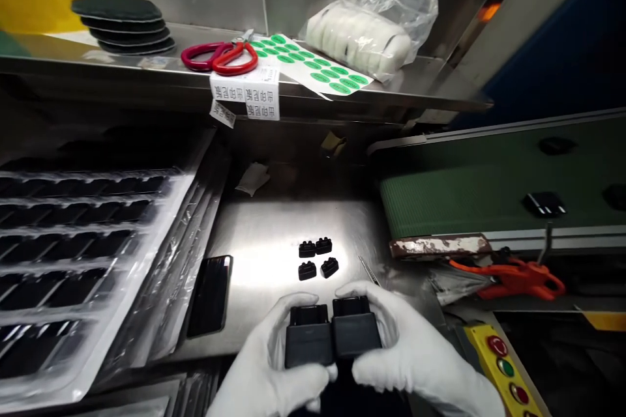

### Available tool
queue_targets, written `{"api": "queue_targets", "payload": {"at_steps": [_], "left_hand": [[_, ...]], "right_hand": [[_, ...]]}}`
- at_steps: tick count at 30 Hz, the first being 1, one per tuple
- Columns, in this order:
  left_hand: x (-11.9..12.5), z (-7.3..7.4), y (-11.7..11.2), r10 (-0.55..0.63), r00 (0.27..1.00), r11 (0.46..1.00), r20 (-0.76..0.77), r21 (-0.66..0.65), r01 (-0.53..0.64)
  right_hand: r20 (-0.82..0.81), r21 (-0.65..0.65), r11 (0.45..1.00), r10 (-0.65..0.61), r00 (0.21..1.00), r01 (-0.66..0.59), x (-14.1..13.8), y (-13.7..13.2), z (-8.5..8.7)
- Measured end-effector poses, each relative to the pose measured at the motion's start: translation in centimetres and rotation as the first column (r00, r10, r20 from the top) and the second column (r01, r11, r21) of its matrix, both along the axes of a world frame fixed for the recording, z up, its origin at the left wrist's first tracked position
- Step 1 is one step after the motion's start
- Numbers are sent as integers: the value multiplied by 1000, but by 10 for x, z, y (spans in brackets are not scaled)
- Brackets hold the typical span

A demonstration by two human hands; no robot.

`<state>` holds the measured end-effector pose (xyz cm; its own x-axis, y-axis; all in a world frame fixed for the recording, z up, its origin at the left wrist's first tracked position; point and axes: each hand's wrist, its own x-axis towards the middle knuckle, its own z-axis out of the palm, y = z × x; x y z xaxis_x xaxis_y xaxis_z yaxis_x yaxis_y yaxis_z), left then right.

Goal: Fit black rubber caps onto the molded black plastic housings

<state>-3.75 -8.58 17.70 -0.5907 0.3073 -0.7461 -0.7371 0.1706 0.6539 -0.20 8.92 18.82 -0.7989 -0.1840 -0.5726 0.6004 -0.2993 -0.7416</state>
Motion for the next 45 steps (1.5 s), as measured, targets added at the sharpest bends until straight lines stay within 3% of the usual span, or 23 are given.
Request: {"api": "queue_targets", "payload": {"at_steps": [5, 12, 18, 24, 33, 40, 45], "left_hand": [[-3, -2, 0, -53, 998, 997, 22, 65, 51], [-10, 12, -2, -55, 998, 994, 35, 96, 51], [-10, 5, -3, -9, 1000, 996, 26, 94, 7], [-4, -4, -3, 10, 1000, 990, 9, 138, -11], [-7, -5, 0, 58, 997, 969, -47, 242, -45], [-3, -6, -5, 8, 999, 985, -35, 170, -2], [-5, -5, -7, -20, 999, 986, -46, 165, 27]], "right_hand": [[-37, -10, 1000, 3, 999, -3, -3, 0, 9], [-32, -14, 999, 47, 998, -48, -11, -2, 13], [-31, -39, 996, 73, 997, -74, -16, -5, 20], [-18, -14, 997, 71, 997, -71, -12, -4, 16], [-27, -32, 998, 56, 998, -56, -7, 0, 17], [-56, 10, 999, 52, 997, -52, 2, -2, 2], [-41, 7, 999, 42, 998, -42, -3, -6, 7]]}}
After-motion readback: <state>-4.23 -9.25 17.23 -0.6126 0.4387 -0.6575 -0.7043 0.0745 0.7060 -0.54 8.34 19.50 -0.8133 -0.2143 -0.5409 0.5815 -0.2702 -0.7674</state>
